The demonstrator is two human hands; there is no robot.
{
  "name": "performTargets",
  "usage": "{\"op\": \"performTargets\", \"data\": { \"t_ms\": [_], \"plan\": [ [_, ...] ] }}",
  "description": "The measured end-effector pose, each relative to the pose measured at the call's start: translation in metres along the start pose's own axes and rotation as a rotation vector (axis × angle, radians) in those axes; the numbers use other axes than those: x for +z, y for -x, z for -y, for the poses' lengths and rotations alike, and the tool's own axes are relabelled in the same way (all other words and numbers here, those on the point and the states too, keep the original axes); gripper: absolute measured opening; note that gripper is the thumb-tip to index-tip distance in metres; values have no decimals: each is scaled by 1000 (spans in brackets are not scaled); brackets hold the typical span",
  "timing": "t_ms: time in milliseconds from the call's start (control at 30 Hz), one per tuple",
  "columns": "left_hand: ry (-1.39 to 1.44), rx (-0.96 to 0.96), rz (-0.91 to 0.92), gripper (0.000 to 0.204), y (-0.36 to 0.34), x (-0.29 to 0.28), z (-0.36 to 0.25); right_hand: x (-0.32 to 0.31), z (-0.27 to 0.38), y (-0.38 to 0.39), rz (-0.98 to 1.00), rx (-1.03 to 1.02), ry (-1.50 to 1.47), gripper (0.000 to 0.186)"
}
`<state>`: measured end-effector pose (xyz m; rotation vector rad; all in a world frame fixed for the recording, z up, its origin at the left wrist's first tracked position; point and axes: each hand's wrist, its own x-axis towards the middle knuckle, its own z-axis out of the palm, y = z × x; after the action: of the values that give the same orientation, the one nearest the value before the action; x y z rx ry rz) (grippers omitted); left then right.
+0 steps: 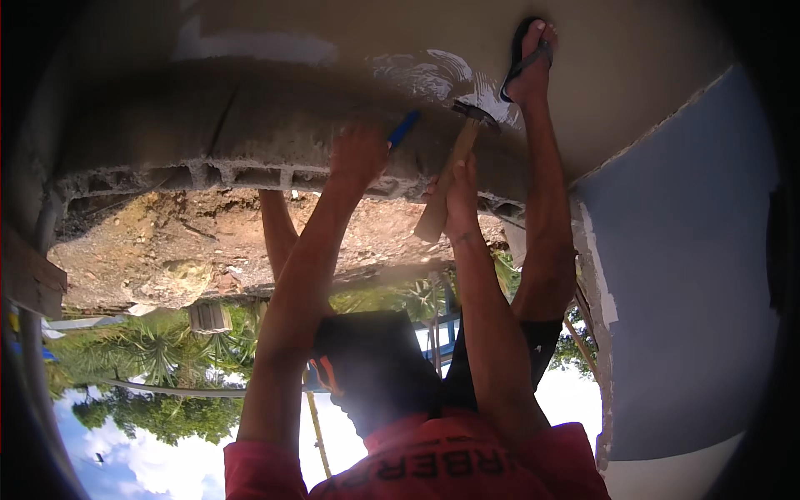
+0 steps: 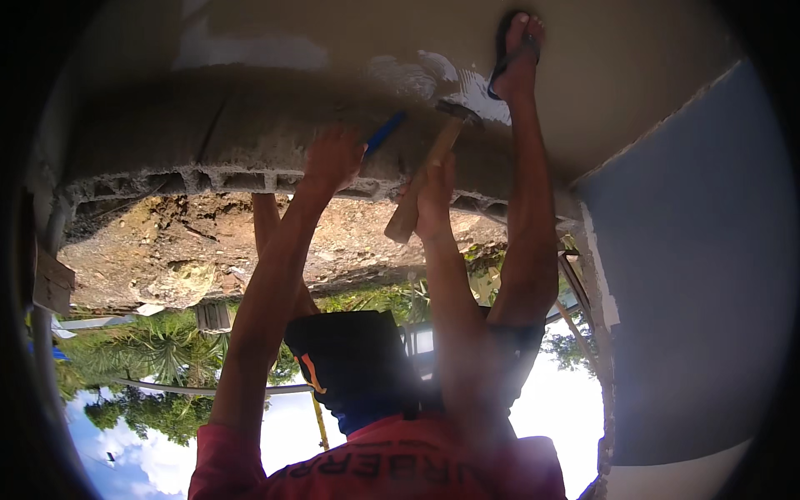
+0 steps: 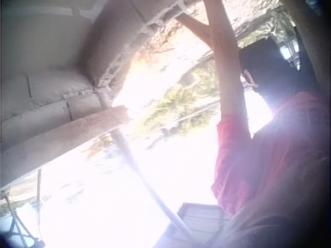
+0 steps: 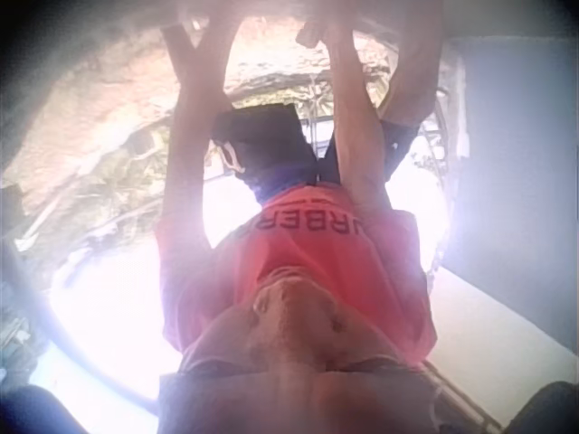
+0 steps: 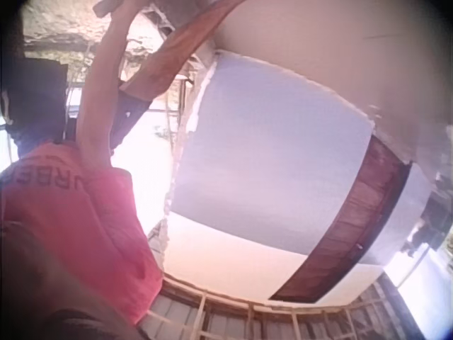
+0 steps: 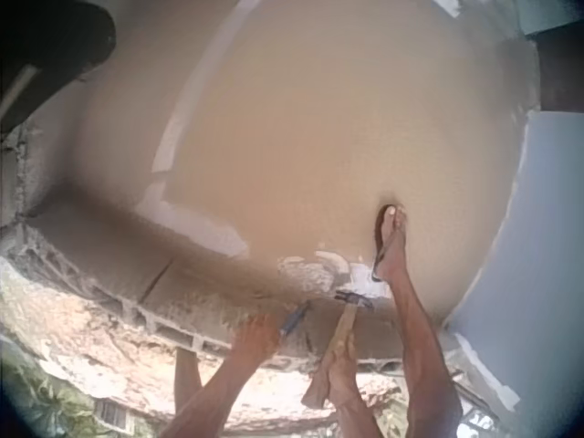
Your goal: The person hammers a nail into a concrete wall and applies sealant to a pipe joint by hand.
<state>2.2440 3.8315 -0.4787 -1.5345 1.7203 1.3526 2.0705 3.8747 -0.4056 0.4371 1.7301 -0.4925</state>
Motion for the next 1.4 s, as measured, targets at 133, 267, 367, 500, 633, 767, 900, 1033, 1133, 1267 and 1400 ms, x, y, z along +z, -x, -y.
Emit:
{"op": "performTargets", "data": {
  "t_ms": [133,267,367,500,633,767,900,1033,1133,1267,1400],
  "plan": [
    [-34,20,113,32,0,6,15,0,6,3,121,197,109,45],
    [-81,30,71,33,0,9,40,-11,6,15,-61,72,67,41],
    [-119,137,-87,34,-8,3,47,11,8,10,-130,56,18,51],
    [-26,-22,-37,34,0,-15,47,19,17,18,296,290,155,61],
    [-86,-36,20,30,0,-34,66,46,-11,31,180,116,52,60],
    [-49,0,-34,32,10,-50,105,39,-19,31,46,-6,-8,49],
    [-16,-32,-181,36,7,-59,110,43,-20,18,-143,-15,-178,43],
    [33,-190,-79,36,3,-73,88,-26,-1,0,114,224,-34,30],
    [71,-188,-88,38,8,-80,66,-30,-8,13,-8,129,-51,31],
    [107,-124,-270,38,-4,-68,72,-3,-6,8,-54,142,-7,35],
    [21,-85,-32,41,-7,-64,41,-33,0,9,110,214,37,42]
  ]
}}
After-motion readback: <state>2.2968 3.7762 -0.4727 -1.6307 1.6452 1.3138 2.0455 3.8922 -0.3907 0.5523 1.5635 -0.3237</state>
